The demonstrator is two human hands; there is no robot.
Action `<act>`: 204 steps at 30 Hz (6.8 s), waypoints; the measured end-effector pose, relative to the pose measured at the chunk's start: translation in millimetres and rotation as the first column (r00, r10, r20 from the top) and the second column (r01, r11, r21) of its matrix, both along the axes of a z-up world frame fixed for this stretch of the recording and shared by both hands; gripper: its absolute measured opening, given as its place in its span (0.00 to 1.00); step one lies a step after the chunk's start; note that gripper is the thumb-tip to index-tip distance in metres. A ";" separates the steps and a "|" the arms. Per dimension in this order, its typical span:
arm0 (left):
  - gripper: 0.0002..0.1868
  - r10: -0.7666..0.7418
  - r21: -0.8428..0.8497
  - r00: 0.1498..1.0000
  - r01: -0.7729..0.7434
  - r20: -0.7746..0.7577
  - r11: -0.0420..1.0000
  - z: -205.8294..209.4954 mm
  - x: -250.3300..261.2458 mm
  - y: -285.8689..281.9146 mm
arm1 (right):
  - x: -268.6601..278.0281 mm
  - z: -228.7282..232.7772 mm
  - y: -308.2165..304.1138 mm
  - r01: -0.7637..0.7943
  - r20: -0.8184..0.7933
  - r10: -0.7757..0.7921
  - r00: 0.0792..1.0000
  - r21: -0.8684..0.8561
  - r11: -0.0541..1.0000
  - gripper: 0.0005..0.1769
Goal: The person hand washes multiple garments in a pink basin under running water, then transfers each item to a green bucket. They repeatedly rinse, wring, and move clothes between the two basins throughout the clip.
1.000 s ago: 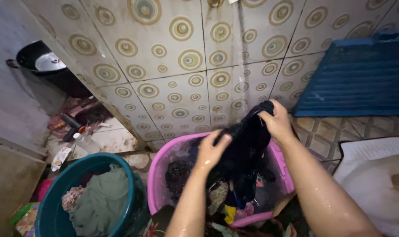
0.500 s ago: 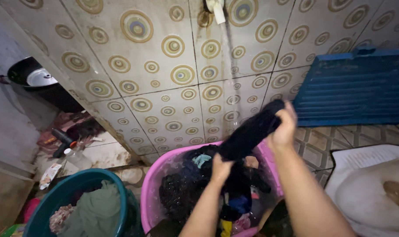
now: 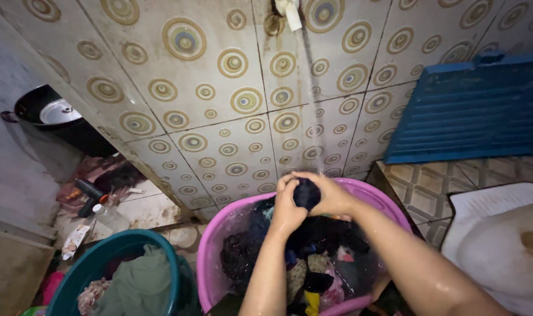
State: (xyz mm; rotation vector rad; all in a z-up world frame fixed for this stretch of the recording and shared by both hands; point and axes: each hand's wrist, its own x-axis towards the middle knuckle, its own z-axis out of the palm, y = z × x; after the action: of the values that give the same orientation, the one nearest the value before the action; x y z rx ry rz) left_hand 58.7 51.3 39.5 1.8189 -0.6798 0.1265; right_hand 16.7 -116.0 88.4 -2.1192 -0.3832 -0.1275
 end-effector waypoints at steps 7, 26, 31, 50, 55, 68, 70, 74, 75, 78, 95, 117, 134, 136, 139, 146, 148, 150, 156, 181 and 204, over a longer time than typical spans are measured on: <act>0.62 -0.316 -0.235 0.935 0.275 -0.162 0.932 -10.1 12.2 7.3 | 7.7 -19.0 -59.2 0.259 -0.279 -0.161 0.947 0.360 0.896 0.32; 0.28 -0.376 -0.740 0.715 -0.291 -0.590 0.607 -22.1 -6.3 -16.4 | 61.6 -44.5 -28.8 0.413 -0.434 -0.190 0.881 0.900 -0.140 0.21; 0.26 -0.221 -0.815 0.807 -0.454 -0.547 0.361 -11.4 19.2 31.8 | 34.7 -45.3 3.5 0.685 -0.679 -0.177 0.713 0.620 0.382 0.34; 0.43 0.224 -0.782 0.965 -0.244 -0.137 0.573 85.8 -64.6 61.6 | -0.3 -5.9 102.6 0.399 -0.379 0.263 0.887 0.917 -0.025 0.19; 0.21 0.401 -0.650 0.879 -0.465 -0.258 0.601 85.4 -62.1 63.0 | -30.7 28.3 128.3 0.350 -0.114 -0.511 0.852 0.850 0.394 0.15; 0.15 0.026 0.047 0.625 0.016 -0.780 0.999 -97.8 -91.9 134.9 | -132.9 10.5 177.3 -0.553 0.352 0.715 0.605 -0.460 0.694 0.20; 0.20 0.195 0.385 0.723 0.106 -0.663 0.917 -110.7 -106.6 128.4 | -135.9 -3.0 187.3 -0.650 0.314 0.809 0.497 -0.483 0.587 0.23; 0.17 0.410 0.339 0.776 -0.268 -0.479 0.902 -60.9 -77.2 175.4 | -96.7 0.8 212.8 -0.593 0.408 0.827 0.387 -0.577 0.562 0.19; 0.15 0.449 0.262 0.752 -0.365 -0.483 0.893 -34.3 -64.6 198.6 | -79.6 13.2 222.6 -0.555 0.414 0.822 0.391 -0.606 0.570 0.20; 0.15 0.593 -0.104 0.721 -0.662 -0.360 0.742 45.2 -61.5 286.9 | -33.5 65.1 271.5 -0.539 0.569 0.675 0.470 -0.420 0.730 0.25; 0.37 0.565 0.615 0.814 -0.378 -0.137 0.693 77.8 -89.8 293.2 | 45.8 -235.4 291.3 -0.076 0.176 0.234 0.956 -0.622 0.779 0.32; 0.32 0.255 0.196 0.960 -0.230 -0.114 0.953 80.0 -26.1 188.4 | -2.8 31.0 196.3 0.094 0.309 -0.125 0.943 0.115 0.989 0.12; 0.22 -0.249 0.151 0.936 0.292 -0.250 0.945 2.9 -28.3 42.4 | -49.4 136.7 -23.5 0.561 0.478 -0.815 0.329 0.595 0.576 0.16; 0.21 -0.156 0.277 0.960 0.219 -0.231 0.936 -0.2 -18.4 45.7 | -53.7 101.7 -36.1 0.745 0.398 -0.811 0.428 0.352 0.566 0.22; 0.21 0.036 0.411 0.983 0.043 -0.182 0.910 4.1 -6.6 53.4 | -36.9 54.7 -59.2 0.811 0.338 -0.764 0.550 0.004 0.585 0.25; 0.27 0.073 0.370 0.920 0.081 -0.384 0.926 -0.7 -3.7 43.8 | -27.5 -63.4 -16.1 0.035 -0.023 -0.050 0.998 -0.453 0.891 0.71; 0.35 -0.041 0.313 0.874 0.216 -0.484 0.925 -1.9 -8.6 36.9 | -29.5 -94.5 8.4 0.012 -0.183 -0.066 0.981 -0.280 0.960 0.67; 0.24 -0.348 -0.022 0.839 0.374 -0.419 0.927 4.6 -14.0 37.6 | -23.5 -107.2 9.0 0.158 -0.065 -0.169 0.984 -0.144 0.977 0.52; 0.31 -0.254 0.125 0.920 0.302 -0.298 0.945 67.3 -18.2 78.2 | 11.6 -35.5 -75.8 0.406 -0.306 -0.395 0.866 -0.029 0.913 0.19; 0.12 0.293 0.307 0.934 -0.224 -0.202 0.925 65.7 -14.9 98.4 | 19.3 -88.9 -91.1 -0.075 -0.461 -0.341 0.819 -0.676 0.733 0.37; 0.60 -0.201 0.482 0.979 0.185 -0.018 0.857 28.7 -11.0 86.2 | 10.5 -44.7 -83.6 0.159 -0.018 -0.166 0.986 -0.210 0.965 0.25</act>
State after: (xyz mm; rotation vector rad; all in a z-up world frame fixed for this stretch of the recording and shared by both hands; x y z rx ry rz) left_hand 47.7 137.4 68.2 2.2118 -0.9789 -0.1646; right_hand 27.2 -199.5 43.7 -2.3564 -0.2080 -0.1502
